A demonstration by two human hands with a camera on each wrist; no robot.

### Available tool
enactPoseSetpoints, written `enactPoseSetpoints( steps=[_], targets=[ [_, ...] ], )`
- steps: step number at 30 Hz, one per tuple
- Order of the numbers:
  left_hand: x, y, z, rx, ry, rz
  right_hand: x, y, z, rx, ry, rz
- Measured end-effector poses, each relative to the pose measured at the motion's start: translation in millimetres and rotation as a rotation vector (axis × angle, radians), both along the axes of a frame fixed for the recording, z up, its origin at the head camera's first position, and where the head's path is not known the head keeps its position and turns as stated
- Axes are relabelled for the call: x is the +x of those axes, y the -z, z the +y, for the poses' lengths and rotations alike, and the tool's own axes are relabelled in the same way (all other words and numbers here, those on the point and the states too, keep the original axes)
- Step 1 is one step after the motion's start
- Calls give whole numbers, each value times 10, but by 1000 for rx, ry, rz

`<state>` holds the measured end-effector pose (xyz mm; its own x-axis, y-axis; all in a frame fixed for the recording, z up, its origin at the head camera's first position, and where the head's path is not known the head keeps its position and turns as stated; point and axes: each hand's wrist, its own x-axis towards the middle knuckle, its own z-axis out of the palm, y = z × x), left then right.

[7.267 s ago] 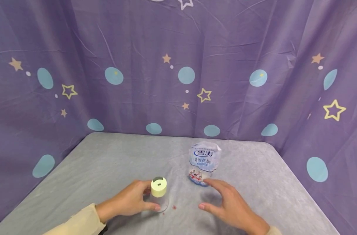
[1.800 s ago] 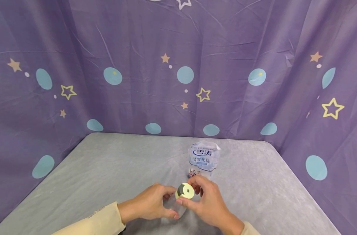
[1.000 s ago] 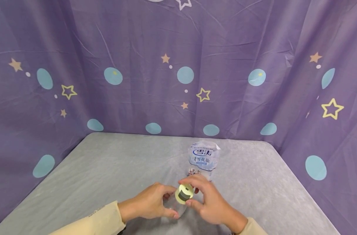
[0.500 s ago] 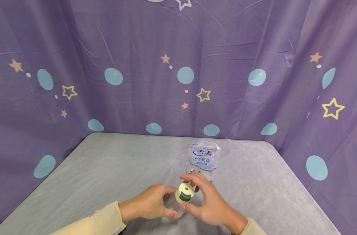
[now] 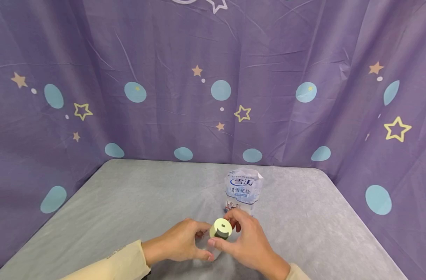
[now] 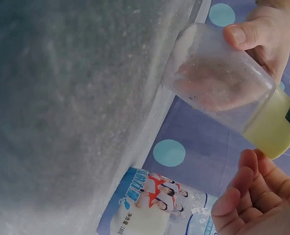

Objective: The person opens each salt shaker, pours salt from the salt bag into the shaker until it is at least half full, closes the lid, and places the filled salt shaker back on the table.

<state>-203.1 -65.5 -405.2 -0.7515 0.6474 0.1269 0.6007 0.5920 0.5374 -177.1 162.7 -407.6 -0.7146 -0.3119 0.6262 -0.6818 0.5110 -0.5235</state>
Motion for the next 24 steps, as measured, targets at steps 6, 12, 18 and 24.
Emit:
enactPoseSetpoints(
  steps=[6,12,18,24],
  targets=[
    [-2,-3,11,-9,2,6,12,-5,1,-21,29,11],
    [0,-3,19,-12,6,21,28,-11,4,-28,19,4],
    [3,-2,12,-13,6,34,19,-15,8,-18,-11,1],
    [12,5,9,-17,-5,59,7,-23,23,-12,-49,20]
  ],
)
